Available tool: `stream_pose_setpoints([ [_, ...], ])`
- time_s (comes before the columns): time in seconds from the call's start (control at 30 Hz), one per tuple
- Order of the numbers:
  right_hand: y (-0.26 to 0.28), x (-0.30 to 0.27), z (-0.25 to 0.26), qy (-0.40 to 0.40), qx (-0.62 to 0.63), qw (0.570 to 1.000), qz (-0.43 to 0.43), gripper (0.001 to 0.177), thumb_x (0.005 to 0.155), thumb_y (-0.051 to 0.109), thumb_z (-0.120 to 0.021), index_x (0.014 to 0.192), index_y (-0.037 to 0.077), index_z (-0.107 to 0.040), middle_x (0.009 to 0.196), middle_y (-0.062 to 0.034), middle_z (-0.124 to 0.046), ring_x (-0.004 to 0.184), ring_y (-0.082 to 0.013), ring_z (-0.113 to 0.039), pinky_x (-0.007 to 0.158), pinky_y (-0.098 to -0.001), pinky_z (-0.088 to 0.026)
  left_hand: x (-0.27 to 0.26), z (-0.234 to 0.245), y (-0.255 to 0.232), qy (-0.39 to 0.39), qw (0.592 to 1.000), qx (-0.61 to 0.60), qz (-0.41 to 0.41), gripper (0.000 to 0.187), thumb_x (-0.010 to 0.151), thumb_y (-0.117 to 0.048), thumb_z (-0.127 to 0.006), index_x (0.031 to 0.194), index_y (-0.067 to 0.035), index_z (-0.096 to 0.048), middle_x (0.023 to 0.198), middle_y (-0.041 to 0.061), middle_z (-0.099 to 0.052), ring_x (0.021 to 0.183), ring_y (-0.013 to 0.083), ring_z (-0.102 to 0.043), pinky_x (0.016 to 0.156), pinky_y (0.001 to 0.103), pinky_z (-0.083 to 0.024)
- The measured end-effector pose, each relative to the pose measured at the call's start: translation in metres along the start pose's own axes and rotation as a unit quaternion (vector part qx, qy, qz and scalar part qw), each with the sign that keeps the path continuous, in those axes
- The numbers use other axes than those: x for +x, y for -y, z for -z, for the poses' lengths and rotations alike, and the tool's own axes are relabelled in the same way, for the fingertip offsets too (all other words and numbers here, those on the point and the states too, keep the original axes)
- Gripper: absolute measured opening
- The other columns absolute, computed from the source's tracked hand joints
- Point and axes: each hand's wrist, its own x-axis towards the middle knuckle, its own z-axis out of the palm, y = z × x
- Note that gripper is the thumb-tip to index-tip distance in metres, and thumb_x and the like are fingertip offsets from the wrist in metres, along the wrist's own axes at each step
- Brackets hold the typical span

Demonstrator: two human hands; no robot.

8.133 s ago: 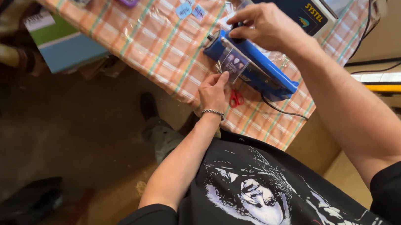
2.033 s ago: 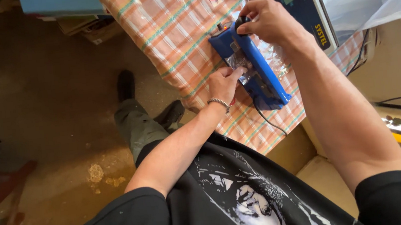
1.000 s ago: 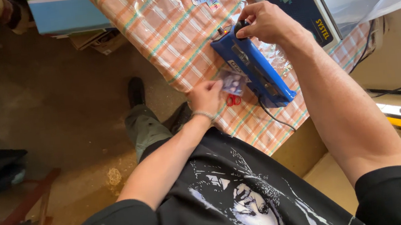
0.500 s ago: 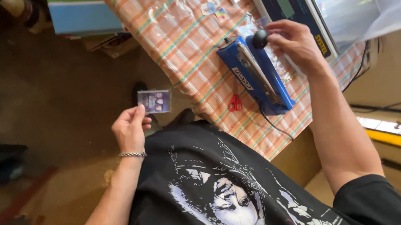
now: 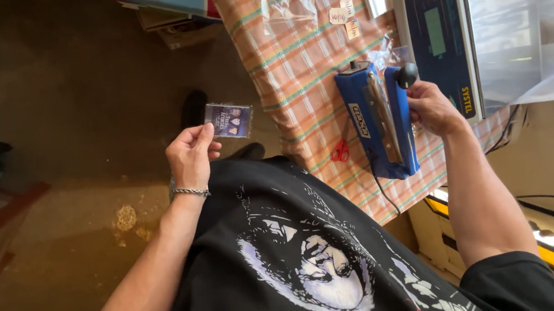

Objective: Packaging small cards into plastic bags and sealing them with a heat sealer

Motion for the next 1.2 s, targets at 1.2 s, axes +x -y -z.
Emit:
stream_pose_setpoints([
  [1.2, 0.022, 0.018, 0.007, 0.036, 0.093, 0.994, -0.034, 0.021, 0.091, -0.011, -0.061, 0.098, 0.008, -0.067, 0.066, -0.0035, -0.048, 0.039, -0.0045, -0.036, 0.037, -0.0157, -0.032, 0.003, 0.011, 0.033, -0.021, 0.998, -0.021, 0.057, 0.023, 0.097, -0.023, -0.078, 0.104, -0.002, -0.074, 0.084, 0.016, -0.075, 0.067, 0.0153, -0.073, 0.059, 0.023, -0.063],
])
